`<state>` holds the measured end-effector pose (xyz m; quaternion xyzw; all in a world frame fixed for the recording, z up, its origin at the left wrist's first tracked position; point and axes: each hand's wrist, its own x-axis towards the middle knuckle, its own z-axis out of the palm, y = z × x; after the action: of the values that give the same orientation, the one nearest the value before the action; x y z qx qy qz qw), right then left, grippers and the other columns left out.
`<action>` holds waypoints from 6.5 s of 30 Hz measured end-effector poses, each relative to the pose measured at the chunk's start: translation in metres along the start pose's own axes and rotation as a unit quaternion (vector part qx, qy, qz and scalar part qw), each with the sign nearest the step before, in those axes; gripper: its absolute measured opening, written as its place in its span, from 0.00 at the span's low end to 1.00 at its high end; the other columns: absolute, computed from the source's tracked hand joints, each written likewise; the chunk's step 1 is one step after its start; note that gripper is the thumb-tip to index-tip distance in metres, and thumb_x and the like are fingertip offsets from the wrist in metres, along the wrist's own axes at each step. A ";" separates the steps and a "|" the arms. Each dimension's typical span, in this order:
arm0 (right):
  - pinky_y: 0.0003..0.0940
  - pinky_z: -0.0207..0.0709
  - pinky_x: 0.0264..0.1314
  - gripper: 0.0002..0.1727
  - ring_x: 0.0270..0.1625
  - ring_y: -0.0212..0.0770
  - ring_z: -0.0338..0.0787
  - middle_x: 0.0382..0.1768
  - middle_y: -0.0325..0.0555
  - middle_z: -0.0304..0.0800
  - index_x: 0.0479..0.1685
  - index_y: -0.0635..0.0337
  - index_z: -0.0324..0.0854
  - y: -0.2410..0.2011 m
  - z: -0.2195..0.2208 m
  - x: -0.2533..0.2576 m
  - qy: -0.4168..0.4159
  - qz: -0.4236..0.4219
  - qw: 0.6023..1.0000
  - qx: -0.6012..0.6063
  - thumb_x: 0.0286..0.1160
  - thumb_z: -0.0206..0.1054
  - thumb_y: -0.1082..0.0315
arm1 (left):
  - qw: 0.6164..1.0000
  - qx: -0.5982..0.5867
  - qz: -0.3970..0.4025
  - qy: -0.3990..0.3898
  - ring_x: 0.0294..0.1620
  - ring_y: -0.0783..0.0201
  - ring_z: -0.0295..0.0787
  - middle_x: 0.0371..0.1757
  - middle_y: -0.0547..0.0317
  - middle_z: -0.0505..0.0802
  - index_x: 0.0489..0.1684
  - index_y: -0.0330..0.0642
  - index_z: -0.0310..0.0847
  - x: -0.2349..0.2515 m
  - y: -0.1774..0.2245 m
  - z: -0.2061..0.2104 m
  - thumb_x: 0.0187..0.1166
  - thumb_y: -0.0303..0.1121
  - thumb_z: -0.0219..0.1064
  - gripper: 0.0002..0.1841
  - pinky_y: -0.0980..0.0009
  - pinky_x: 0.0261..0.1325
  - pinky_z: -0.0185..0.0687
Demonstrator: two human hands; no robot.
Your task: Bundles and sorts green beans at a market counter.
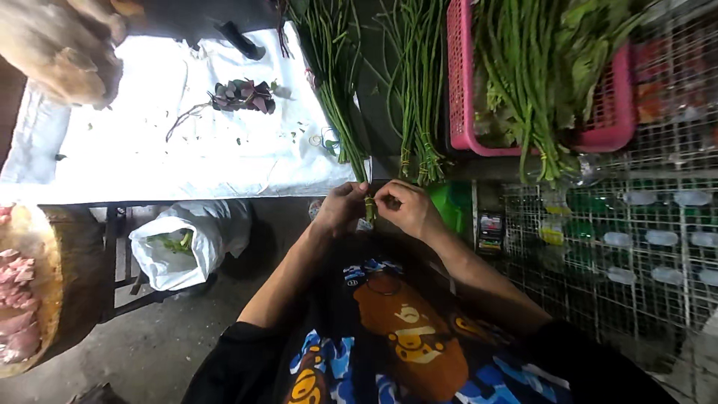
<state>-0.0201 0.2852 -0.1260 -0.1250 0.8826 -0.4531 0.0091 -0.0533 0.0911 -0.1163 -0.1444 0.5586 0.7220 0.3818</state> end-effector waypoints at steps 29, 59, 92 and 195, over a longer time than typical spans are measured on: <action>0.26 0.79 0.66 0.15 0.55 0.32 0.89 0.36 0.36 0.94 0.38 0.56 0.93 -0.026 -0.049 0.001 -0.039 -0.141 0.989 0.031 0.85 0.64 0.58 | 0.962 0.078 0.102 0.240 0.34 0.56 0.92 0.40 0.46 0.92 0.66 0.34 0.73 0.043 -0.002 -0.010 0.86 0.42 0.66 0.22 0.57 0.41 0.92; 0.37 0.89 0.53 0.14 0.43 0.33 0.94 0.40 0.40 0.95 0.61 0.57 0.88 -0.025 -0.023 0.052 0.037 0.020 0.999 0.011 0.87 0.60 0.67 | 0.939 0.023 0.308 0.152 0.18 0.77 0.74 0.29 0.70 0.84 0.59 0.49 0.72 -0.053 0.126 -0.125 0.96 0.46 0.41 0.17 0.81 0.22 0.76; 0.32 0.85 0.32 0.19 0.35 0.37 0.91 0.66 0.43 0.90 0.72 0.55 0.79 -0.072 0.158 0.124 -0.101 0.275 0.936 0.195 0.85 0.56 0.71 | 0.961 -0.213 -0.092 -0.154 0.57 0.52 0.92 0.62 0.45 0.91 0.77 0.41 0.71 -0.015 -0.004 -0.266 0.93 0.38 0.44 0.22 0.55 0.60 0.89; 0.22 0.67 0.20 0.19 0.16 0.26 0.70 0.18 0.32 0.76 0.55 0.58 0.91 -0.080 0.028 0.106 0.302 0.256 0.827 0.400 0.85 0.55 0.60 | 0.686 0.589 0.389 -0.180 0.40 0.65 0.95 0.43 0.58 0.97 0.48 0.47 0.96 0.101 0.159 -0.090 0.77 0.41 0.74 0.11 0.60 0.49 0.92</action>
<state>-0.1021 0.1940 -0.0677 0.2631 0.5832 -0.7628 -0.0936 -0.2534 0.0348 -0.0992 0.4729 0.7953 0.3405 0.1670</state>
